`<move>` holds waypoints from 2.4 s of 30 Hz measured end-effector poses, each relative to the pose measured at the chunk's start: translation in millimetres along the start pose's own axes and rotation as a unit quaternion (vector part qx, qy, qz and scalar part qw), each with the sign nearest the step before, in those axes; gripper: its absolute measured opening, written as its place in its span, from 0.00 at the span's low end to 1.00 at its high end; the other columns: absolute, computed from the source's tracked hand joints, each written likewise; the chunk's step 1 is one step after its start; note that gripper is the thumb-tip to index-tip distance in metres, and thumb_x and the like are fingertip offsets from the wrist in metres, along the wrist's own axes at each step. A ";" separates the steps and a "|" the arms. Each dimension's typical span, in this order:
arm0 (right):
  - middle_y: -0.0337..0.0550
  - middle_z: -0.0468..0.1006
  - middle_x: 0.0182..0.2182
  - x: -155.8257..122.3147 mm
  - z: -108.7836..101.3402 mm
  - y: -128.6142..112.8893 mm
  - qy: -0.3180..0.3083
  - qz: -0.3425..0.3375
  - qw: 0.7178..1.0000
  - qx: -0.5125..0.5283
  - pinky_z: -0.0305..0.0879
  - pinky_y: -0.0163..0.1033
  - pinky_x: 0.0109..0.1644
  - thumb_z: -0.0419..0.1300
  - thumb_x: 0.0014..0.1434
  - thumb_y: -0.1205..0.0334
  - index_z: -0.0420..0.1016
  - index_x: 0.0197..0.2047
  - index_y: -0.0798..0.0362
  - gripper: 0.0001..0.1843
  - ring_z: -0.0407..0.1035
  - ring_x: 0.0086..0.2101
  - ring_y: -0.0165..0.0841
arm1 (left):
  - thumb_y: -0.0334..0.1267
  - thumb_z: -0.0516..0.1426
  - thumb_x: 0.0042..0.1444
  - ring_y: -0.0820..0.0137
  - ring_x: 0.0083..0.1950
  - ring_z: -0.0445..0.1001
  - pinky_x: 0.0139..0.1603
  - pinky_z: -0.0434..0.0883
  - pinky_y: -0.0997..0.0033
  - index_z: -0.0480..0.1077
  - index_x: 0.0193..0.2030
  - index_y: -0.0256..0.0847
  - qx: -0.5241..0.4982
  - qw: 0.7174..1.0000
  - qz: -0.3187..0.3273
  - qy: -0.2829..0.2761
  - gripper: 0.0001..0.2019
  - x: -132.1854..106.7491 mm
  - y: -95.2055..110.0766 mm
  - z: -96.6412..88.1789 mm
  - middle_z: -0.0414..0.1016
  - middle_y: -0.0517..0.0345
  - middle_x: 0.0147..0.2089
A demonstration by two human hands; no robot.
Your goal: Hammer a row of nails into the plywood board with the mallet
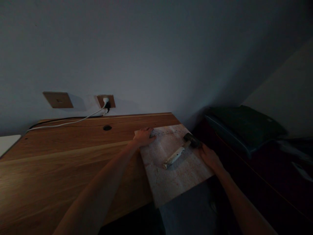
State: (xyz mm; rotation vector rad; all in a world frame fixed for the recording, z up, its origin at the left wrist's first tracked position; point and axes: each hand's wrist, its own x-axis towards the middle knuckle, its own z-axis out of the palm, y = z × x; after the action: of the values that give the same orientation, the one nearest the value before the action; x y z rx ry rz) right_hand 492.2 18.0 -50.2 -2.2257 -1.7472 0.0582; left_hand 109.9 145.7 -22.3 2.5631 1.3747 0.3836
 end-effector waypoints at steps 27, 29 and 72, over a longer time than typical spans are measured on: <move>0.55 0.80 0.56 2.5 7.4 8.6 0.020 -0.015 1.000 0.004 0.71 0.53 0.61 0.47 0.69 0.58 0.70 0.67 0.55 0.28 0.77 0.55 0.49 | 0.51 0.54 0.66 0.50 0.66 0.72 0.69 0.65 0.52 0.67 0.66 0.40 -0.007 1.000 0.003 0.004 0.26 -0.6 -0.8 0.8 0.71 0.42 0.66; 0.57 0.79 0.58 2.9 8.1 9.4 0.013 -0.012 1.000 0.003 0.71 0.56 0.61 0.45 0.70 0.58 0.69 0.68 0.56 0.29 0.76 0.56 0.50 | 0.51 0.54 0.66 0.50 0.66 0.72 0.69 0.65 0.52 0.67 0.66 0.39 -0.008 1.000 0.004 0.003 0.27 -1.2 -0.2 0.1 0.71 0.42 0.66; 0.60 0.76 0.61 0.6 5.0 4.3 -0.016 0.004 1.000 -0.005 0.68 0.58 0.62 0.43 0.71 0.58 0.66 0.70 0.59 0.30 0.74 0.57 0.53 | 0.50 0.54 0.67 0.53 0.66 0.72 0.69 0.65 0.55 0.66 0.66 0.40 0.005 1.000 0.002 0.000 0.26 -2.0 1.2 -1.1 0.71 0.42 0.67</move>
State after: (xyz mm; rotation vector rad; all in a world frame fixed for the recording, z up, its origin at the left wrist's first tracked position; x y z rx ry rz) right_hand 495.3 18.8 -56.0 -2.2502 -1.7590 0.0866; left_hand 109.4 143.4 -21.2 2.5757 1.3743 0.3773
